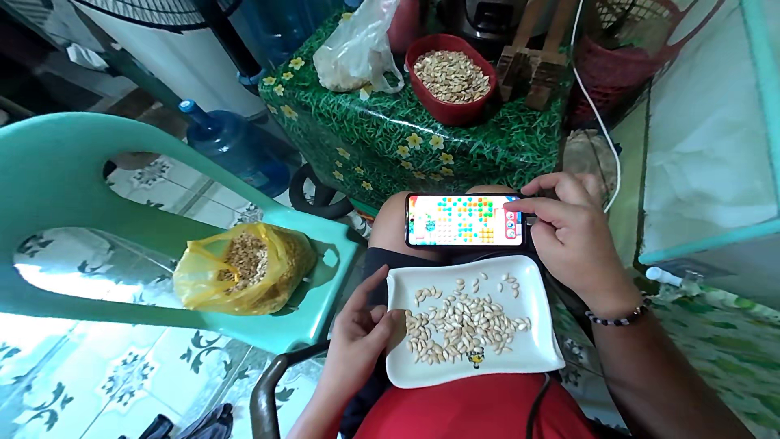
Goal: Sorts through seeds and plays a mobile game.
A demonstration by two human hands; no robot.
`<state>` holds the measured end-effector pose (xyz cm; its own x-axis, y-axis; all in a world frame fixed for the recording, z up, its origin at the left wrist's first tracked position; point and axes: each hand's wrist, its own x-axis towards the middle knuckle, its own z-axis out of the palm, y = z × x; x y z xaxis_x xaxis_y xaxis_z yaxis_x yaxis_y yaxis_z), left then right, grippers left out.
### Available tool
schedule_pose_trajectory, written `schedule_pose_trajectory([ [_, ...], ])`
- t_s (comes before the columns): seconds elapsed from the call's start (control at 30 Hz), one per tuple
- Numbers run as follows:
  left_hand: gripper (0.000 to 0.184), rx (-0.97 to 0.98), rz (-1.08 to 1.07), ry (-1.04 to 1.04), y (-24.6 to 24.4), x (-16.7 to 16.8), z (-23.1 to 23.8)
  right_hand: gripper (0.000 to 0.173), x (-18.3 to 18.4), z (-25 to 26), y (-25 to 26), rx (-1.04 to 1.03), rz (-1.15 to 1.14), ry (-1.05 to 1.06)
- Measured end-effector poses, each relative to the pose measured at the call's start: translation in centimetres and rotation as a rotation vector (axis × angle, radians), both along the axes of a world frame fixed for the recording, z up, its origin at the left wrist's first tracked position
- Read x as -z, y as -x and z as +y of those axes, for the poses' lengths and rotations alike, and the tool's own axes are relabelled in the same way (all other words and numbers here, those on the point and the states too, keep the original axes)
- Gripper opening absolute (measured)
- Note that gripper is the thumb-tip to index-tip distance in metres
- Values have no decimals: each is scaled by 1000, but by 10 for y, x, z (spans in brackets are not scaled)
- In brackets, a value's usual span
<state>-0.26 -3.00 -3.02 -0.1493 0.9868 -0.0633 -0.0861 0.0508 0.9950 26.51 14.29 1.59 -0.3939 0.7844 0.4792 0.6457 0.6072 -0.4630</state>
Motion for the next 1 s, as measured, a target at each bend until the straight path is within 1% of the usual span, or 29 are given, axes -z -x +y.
schedule_pose_trajectory([
  [0.3,60,1,2,-1,0,1,0,39,2,0,2,4,11,-7],
  [0.47,60,2,-7,0,0,2,0,44,2,-1,8,-32,-11,4],
  [0.73,60,0,-10,-6,0,2,0,47,2,0,19,-63,-56,9],
  [1.0,60,8,9,-15,1,2,-1,45,5,0,20,-70,-88,-14],
])
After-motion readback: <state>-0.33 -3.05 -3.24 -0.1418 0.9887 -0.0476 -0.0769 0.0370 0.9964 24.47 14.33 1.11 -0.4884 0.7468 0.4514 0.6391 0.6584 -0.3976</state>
